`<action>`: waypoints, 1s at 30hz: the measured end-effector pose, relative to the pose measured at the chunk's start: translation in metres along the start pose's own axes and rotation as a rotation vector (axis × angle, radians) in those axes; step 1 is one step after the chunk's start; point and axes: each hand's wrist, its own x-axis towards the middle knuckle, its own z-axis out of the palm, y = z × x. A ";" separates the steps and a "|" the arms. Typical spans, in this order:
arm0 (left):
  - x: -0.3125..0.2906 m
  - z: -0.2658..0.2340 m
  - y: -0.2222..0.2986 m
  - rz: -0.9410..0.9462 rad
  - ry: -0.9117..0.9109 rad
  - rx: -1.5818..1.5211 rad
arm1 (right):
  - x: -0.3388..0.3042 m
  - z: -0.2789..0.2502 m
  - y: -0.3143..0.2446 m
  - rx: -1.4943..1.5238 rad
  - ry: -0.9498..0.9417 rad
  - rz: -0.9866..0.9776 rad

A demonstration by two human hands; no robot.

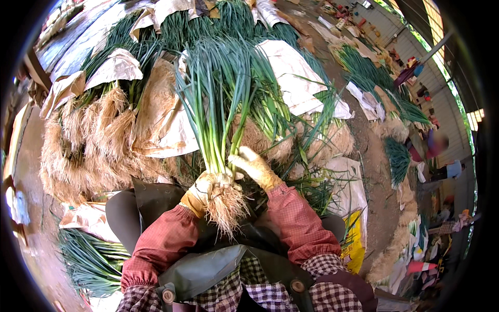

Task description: The person cleans green onions by hand, peeling away dry outer layers and cleaning the roots before grouping them into a bundle on their lap.

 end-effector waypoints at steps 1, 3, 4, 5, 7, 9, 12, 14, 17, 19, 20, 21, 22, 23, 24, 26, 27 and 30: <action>0.001 -0.007 -0.004 0.046 0.014 -0.040 | -0.002 0.004 -0.002 0.162 -0.205 0.219; 0.003 -0.009 -0.008 0.013 0.066 -0.085 | -0.007 0.004 0.021 -0.035 0.039 0.053; 0.004 -0.018 -0.013 0.040 0.186 -0.051 | -0.013 0.010 0.017 0.113 0.098 0.091; 0.009 -0.026 -0.015 0.074 0.313 0.028 | -0.016 0.008 0.023 0.163 0.119 0.160; 0.004 -0.026 -0.015 0.078 0.330 -0.031 | -0.015 0.007 0.034 0.144 0.273 0.184; 0.004 -0.020 -0.014 0.081 0.299 -0.047 | -0.001 0.000 0.041 0.099 0.384 0.283; -0.006 0.003 -0.004 0.050 0.027 -0.183 | 0.043 -0.050 0.034 -0.135 0.599 0.133; -0.002 0.012 -0.006 0.031 -0.063 -0.155 | 0.055 -0.083 0.023 -0.677 0.807 -0.227; -0.004 -0.013 -0.010 0.034 -0.078 -0.107 | 0.045 -0.036 -0.031 -0.219 0.335 0.164; 0.006 -0.021 -0.015 0.017 -0.088 -0.022 | 0.018 -0.014 -0.018 -0.104 -0.142 0.269; 0.007 -0.023 -0.016 0.013 -0.056 0.047 | 0.010 -0.005 -0.008 0.069 -0.042 0.317; 0.009 -0.027 -0.018 0.009 -0.024 0.117 | 0.007 -0.009 -0.006 0.065 -0.052 0.310; 0.013 -0.029 -0.017 -0.031 -0.039 0.106 | 0.004 -0.009 -0.005 -0.041 0.009 0.277; 0.012 -0.031 -0.018 -0.059 -0.006 0.158 | 0.002 -0.009 -0.004 -0.147 0.071 0.245; 0.011 -0.033 -0.021 -0.077 0.026 0.172 | -0.001 -0.006 0.003 -0.389 0.148 0.059; 0.009 -0.030 -0.019 -0.094 0.108 0.159 | -0.011 0.010 -0.001 -0.805 0.307 -0.283; 0.010 -0.023 -0.018 -0.105 0.151 0.130 | -0.016 0.011 -0.002 -0.804 0.319 -0.304; 0.008 -0.017 -0.016 -0.055 0.119 -0.102 | -0.035 0.021 -0.012 -0.700 0.247 -0.512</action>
